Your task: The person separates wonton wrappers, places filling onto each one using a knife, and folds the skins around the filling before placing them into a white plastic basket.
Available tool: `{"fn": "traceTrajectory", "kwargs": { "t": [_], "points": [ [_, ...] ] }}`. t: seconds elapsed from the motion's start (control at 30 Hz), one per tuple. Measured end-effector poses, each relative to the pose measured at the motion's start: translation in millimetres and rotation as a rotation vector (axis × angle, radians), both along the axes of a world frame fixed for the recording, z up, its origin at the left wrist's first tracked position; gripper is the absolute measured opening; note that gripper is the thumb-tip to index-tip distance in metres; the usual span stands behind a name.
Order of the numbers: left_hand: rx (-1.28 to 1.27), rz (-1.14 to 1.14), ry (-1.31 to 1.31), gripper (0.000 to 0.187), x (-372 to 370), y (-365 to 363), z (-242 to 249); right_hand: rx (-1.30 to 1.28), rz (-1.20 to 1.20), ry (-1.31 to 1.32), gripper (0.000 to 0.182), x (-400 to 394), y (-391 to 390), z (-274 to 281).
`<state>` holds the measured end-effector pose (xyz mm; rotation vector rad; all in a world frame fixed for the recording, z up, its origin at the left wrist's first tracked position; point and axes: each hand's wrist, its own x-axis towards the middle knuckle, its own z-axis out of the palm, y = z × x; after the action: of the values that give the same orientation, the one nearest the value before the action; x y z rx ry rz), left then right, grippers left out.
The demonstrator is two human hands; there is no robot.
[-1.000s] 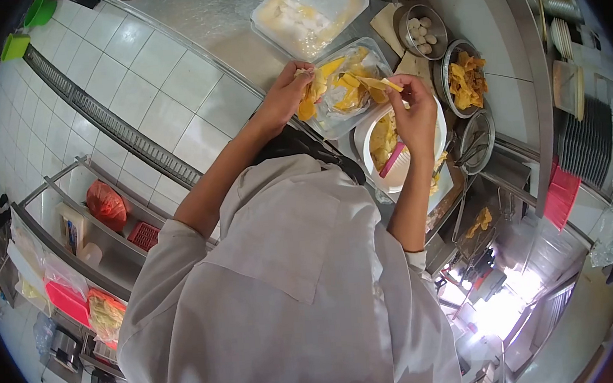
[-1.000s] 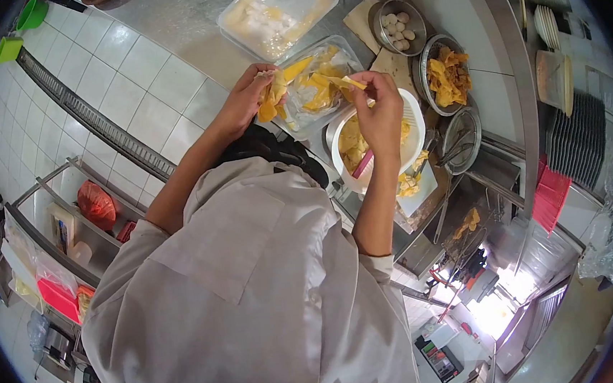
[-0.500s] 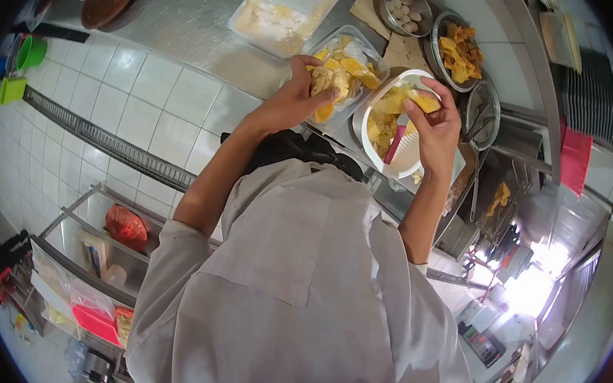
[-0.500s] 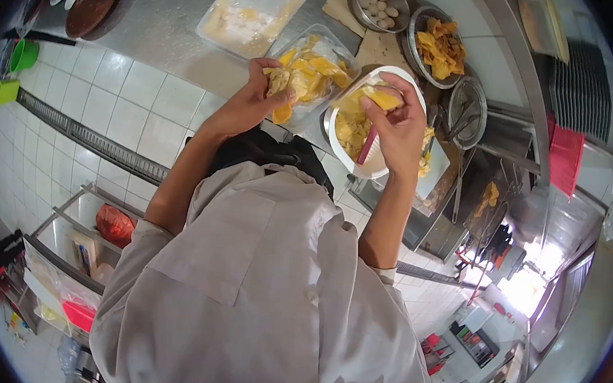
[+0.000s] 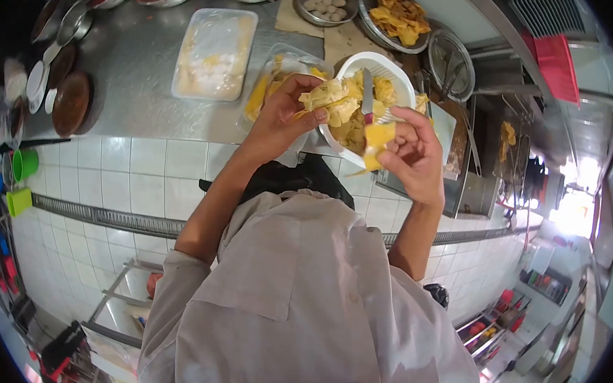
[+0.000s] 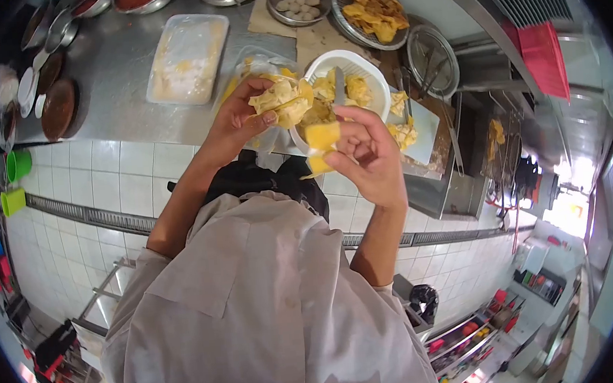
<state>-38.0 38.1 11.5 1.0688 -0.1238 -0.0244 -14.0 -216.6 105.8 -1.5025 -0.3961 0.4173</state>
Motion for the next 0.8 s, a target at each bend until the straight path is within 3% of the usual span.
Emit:
{"fn": "traceTrajectory", "kwargs": {
  "t": [0.07, 0.13, 0.2, 0.23, 0.43, 0.63, 0.73, 0.8],
  "points": [
    [0.093, -0.064, -0.012, 0.048, 3.4, -7.4, -0.3, -0.042, -0.058, -0.021, 0.060, 3.6, 16.1, 6.6],
    [0.191, -0.117, -0.043, 0.049, 2.8, -17.6, -2.6, -0.116, -0.145, -0.088, 0.044, 12.5, 31.4, -1.3],
    [0.107, -0.191, -0.034, 0.051, -2.1, -27.8, -4.7, -0.313, -0.216, -0.269, 0.036, 23.0, 40.6, -15.7],
    [0.100, -0.199, -0.012, 0.052, -5.5, -30.9, -6.7, -0.219, -0.275, -0.275, 0.029, 22.3, 49.4, -18.6],
    [0.085, -0.206, -0.010, 0.058, -9.8, -31.6, -9.8, -0.404, -0.413, -0.497, 0.034, 21.6, 60.4, -45.4],
    [0.138, -0.184, 0.127, 0.063, -13.8, -20.1, -24.4, -0.424, -0.328, -0.464, 0.031, 25.9, 69.8, -40.1],
    [0.112, -0.074, 0.286, 0.066, -12.2, -16.3, -43.5, -0.462, -0.443, -0.390, 0.030, 23.8, 59.5, -48.4],
    [0.030, -0.004, 0.356, 0.065, -10.3, -10.4, -54.0, -0.704, -0.486, -0.453, 0.031, 26.5, 27.8, -72.8]
  ]
}}
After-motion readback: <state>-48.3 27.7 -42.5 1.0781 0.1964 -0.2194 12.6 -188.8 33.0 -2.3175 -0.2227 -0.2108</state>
